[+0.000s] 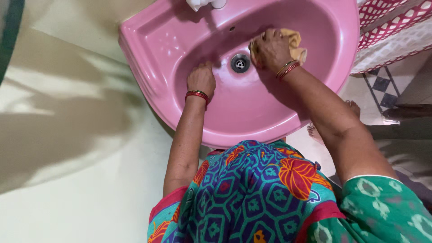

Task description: The person wipes the interior and rim of a pink bathroom sink using a patterned cloth. They repeatedly wet the cloth under the faucet and continue wiping the basin and surrounding surfaces.

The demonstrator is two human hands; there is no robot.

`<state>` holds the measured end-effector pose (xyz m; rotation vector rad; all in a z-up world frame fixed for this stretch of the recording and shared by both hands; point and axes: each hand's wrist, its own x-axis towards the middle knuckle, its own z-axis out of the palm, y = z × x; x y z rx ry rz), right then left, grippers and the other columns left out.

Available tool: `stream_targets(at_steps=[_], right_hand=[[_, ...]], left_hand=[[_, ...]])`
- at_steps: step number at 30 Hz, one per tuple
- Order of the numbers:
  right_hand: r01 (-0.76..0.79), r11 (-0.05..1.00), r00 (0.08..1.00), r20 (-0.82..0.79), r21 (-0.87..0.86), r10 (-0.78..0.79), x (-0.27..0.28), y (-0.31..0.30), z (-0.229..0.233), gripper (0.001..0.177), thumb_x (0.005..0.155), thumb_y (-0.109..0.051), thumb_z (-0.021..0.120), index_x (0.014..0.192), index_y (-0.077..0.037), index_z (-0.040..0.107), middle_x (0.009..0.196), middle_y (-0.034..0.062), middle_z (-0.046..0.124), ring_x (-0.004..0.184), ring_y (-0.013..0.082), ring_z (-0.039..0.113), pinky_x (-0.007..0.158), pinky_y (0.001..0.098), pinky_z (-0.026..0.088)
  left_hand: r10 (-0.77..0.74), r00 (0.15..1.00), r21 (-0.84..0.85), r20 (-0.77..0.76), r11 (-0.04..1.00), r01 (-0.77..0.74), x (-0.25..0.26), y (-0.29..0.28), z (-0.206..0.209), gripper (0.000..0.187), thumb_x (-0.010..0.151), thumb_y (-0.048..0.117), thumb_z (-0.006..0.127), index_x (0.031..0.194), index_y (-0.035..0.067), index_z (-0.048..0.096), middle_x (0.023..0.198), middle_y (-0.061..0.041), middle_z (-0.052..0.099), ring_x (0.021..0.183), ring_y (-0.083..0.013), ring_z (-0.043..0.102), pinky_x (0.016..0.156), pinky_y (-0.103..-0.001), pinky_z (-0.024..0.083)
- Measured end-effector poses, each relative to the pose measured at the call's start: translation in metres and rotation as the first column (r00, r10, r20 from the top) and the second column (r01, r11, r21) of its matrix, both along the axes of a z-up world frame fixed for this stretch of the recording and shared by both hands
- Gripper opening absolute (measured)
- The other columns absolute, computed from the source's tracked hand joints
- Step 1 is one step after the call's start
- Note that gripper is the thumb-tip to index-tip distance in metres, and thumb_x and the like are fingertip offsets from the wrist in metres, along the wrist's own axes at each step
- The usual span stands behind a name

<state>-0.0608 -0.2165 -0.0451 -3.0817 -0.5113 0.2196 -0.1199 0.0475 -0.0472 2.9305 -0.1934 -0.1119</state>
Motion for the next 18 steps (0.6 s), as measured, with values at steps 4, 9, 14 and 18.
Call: stream_targets(at_steps=[4, 9, 14, 18], right_hand=[[-0.017, 0.999, 0.985, 0.17, -0.043, 0.024, 0.014, -0.017, -0.019, 0.063, 0.079, -0.035, 0.08, 0.134, -0.011, 0.061, 0.13, 0.0215, 0.055, 0.128, 0.0423, 0.05, 0.093, 0.0626, 0.045], [-0.04, 0.999, 0.991, -0.125, 0.031, 0.043, -0.025, -0.013, -0.03, 0.055, 0.084, -0.036, 0.075, 0.133, -0.016, 0.062, 0.13, 0.0215, 0.056, 0.125, 0.0435, 0.053, 0.096, 0.0714, 0.043], [-0.284, 0.959, 0.949, -0.143, -0.005, 0.281, -0.024, -0.029, -0.001, 0.042, 0.089, -0.031, 0.07, 0.127, -0.016, 0.066, 0.127, 0.016, 0.061, 0.128, 0.039, 0.056, 0.107, 0.0614, 0.043], [-0.314, 0.925, 0.941, 0.057, -0.215, 0.332, -0.002, -0.034, 0.001, 0.061, 0.07, -0.035, 0.078, 0.125, -0.015, 0.063, 0.123, 0.0163, 0.06, 0.126, 0.0399, 0.053, 0.104, 0.0626, 0.038]], left_hand=[[-0.012, 1.0, -0.006, 0.027, 1.0, 0.012, 0.001, 0.002, -0.005, 0.027, 0.089, 0.009, 0.063, 0.115, 0.004, 0.063, 0.108, -0.02, 0.07, 0.101, -0.0374, 0.068, 0.086, -0.047, 0.057], [-0.008, 1.0, -0.068, 0.0, 0.998, 0.008, -0.003, 0.004, 0.002, 0.03, 0.089, 0.01, 0.065, 0.118, 0.004, 0.063, 0.112, -0.02, 0.07, 0.103, -0.0391, 0.067, 0.088, -0.049, 0.055], [0.007, 1.0, -0.124, 0.005, 0.992, -0.007, -0.001, 0.008, 0.007, 0.033, 0.087, 0.01, 0.066, 0.119, 0.006, 0.063, 0.112, -0.02, 0.069, 0.101, -0.0404, 0.067, 0.085, -0.05, 0.055], [0.008, 1.0, -0.075, -0.013, 0.997, -0.008, 0.001, 0.011, 0.0, 0.032, 0.089, 0.013, 0.065, 0.118, 0.002, 0.062, 0.111, -0.022, 0.068, 0.099, -0.0408, 0.068, 0.084, -0.05, 0.056]])
